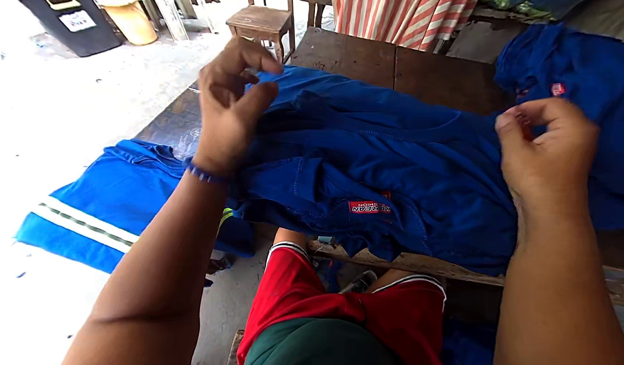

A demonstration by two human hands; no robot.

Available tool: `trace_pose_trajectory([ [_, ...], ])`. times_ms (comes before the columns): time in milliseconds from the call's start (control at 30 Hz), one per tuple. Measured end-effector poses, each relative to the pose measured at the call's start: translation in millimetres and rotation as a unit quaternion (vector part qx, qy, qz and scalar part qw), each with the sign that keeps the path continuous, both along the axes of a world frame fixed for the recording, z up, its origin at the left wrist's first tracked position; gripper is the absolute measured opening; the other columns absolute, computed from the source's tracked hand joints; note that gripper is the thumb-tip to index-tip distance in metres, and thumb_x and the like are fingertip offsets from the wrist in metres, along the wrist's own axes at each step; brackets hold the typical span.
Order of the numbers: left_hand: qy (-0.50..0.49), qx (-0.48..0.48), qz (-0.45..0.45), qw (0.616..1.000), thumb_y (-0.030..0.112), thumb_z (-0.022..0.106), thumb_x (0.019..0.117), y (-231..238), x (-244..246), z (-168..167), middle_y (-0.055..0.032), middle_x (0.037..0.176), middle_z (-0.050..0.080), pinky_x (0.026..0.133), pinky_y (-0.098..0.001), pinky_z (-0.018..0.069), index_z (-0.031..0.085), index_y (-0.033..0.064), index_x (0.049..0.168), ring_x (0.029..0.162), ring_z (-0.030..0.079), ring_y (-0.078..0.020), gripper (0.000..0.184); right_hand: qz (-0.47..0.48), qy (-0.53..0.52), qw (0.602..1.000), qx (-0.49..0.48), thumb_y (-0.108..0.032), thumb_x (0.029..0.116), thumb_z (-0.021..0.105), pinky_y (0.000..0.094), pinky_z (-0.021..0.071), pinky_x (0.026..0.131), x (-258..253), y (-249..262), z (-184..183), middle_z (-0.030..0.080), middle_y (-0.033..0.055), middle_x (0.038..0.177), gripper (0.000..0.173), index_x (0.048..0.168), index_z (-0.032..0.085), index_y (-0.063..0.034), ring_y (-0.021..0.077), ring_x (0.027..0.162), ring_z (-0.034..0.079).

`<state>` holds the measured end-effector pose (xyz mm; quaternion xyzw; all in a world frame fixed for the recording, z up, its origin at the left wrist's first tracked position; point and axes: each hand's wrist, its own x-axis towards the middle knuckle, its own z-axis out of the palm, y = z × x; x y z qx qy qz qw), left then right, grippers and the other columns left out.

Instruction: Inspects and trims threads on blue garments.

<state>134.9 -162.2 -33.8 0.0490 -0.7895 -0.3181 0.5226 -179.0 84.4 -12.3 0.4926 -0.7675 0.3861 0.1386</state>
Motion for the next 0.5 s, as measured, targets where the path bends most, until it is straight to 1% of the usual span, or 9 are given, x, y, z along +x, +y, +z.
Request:
trace_pose_trajectory([
  [33,-0.029,-0.049,0.001,0.998,0.019,0.060,0.0955,18.7,8.5,1.7,0.0028,0.111,0.067,0.093,-0.0287,0.0518,0.067,0.0068,0.106,0.105,0.062,-0.0046,0.017,0.015,0.011,0.998,-0.060,-0.025,0.1048,0.055,0.0375,0.0483,0.093,-2.7,4.6,-1.3,0.062,0.0266,0.115,0.038,0.119,0.062,0.0091,0.0265,0.106,0.059],
  [100,-0.140,-0.125,0.028,0.982,0.036,0.067,0.0957,60.3,20.0,-0.2,-0.0086,0.116,0.070,0.103,-0.0380,0.0501,0.069,0.0006,0.116,0.113,0.064,-0.0151,0.041,0.044,0.027,0.986,-0.158,-0.024,0.1071,0.054,0.0232,0.0497,0.086,1.5,18.2,-2.6,0.062,0.0129,0.108,0.032,0.117,0.062,0.0049,0.0096,0.099,0.060],
  [133,-0.187,-0.151,0.051,0.969,0.037,0.069,0.0936,78.1,24.7,-6.2,-0.0134,0.117,0.071,0.103,-0.0449,0.0473,0.070,-0.0003,0.122,0.114,0.064,-0.0224,0.047,0.065,0.021,0.980,-0.189,-0.022,0.1074,0.054,0.0210,0.0505,0.081,11.5,26.7,-1.5,0.063,0.0070,0.104,0.028,0.116,0.063,0.0032,0.0047,0.091,0.060],
  [167,-0.197,-0.164,0.067,0.964,0.029,0.071,0.0926,91.8,30.3,-15.9,-0.0139,0.110,0.072,0.099,-0.0453,0.0467,0.073,0.0004,0.117,0.108,0.065,-0.0242,0.038,0.085,0.010,0.975,-0.203,-0.020,0.1073,0.053,0.0195,0.0481,0.070,25.5,36.1,-0.6,0.061,0.0015,0.097,0.025,0.116,0.063,0.0012,0.0010,0.078,0.056],
  [233,-0.168,-0.160,0.071,0.970,0.014,0.069,0.0894,111.8,47.1,-37.1,-0.0076,0.094,0.067,0.091,-0.0362,0.0455,0.077,0.0037,0.096,0.098,0.060,-0.0184,0.015,0.131,-0.037,0.970,-0.203,-0.019,0.1064,0.052,0.0173,0.0437,0.060,56.6,57.3,-4.7,0.059,-0.0053,0.091,0.022,0.116,0.063,-0.0032,-0.0022,0.066,0.049],
  [267,-0.157,-0.157,0.074,0.972,0.012,0.067,0.0888,118.9,56.6,-47.5,-0.0057,0.091,0.066,0.090,-0.0328,0.0462,0.077,0.0048,0.091,0.098,0.060,-0.0165,0.012,0.153,-0.075,0.963,-0.209,-0.021,0.1058,0.054,0.0154,0.0427,0.057,70.8,65.9,-11.3,0.061,-0.0092,0.091,0.018,0.115,0.064,-0.0090,-0.0038,0.064,0.049],
  [367,-0.140,-0.143,0.105,0.974,0.009,0.066,0.0910,128.6,71.8,-82.1,-0.0071,0.093,0.064,0.091,-0.0305,0.0457,0.075,0.0045,0.089,0.101,0.059,-0.0168,0.010,0.203,-0.168,0.940,-0.218,-0.021,0.1069,0.054,0.0113,0.0435,0.054,98.7,75.3,-37.6,0.064,-0.0157,0.090,0.014,0.114,0.066,-0.0184,-0.0068,0.062,0.052],
  [433,-0.153,-0.125,0.142,0.970,0.007,0.067,0.0901,135.2,70.9,-95.5,-0.0098,0.099,0.065,0.095,-0.0344,0.0448,0.075,0.0045,0.089,0.104,0.059,-0.0197,0.009,0.210,-0.213,0.930,-0.215,-0.018,0.1074,0.052,0.0109,0.0458,0.054,102.2,72.8,-58.2,0.065,-0.0165,0.089,0.014,0.115,0.063,-0.0167,-0.0070,0.062,0.054],
  [500,-0.151,-0.111,0.175,0.966,0.013,0.066,0.0895,144.4,65.4,-94.0,-0.0107,0.109,0.066,0.099,-0.0398,0.0380,0.077,0.0071,0.091,0.112,0.055,-0.0225,0.012,0.199,-0.239,0.922,-0.230,-0.013,0.1070,0.049,0.0113,0.0465,0.054,103.2,69.8,-69.2,0.065,-0.0144,0.087,0.014,0.114,0.061,-0.0121,-0.0058,0.061,0.054],
])
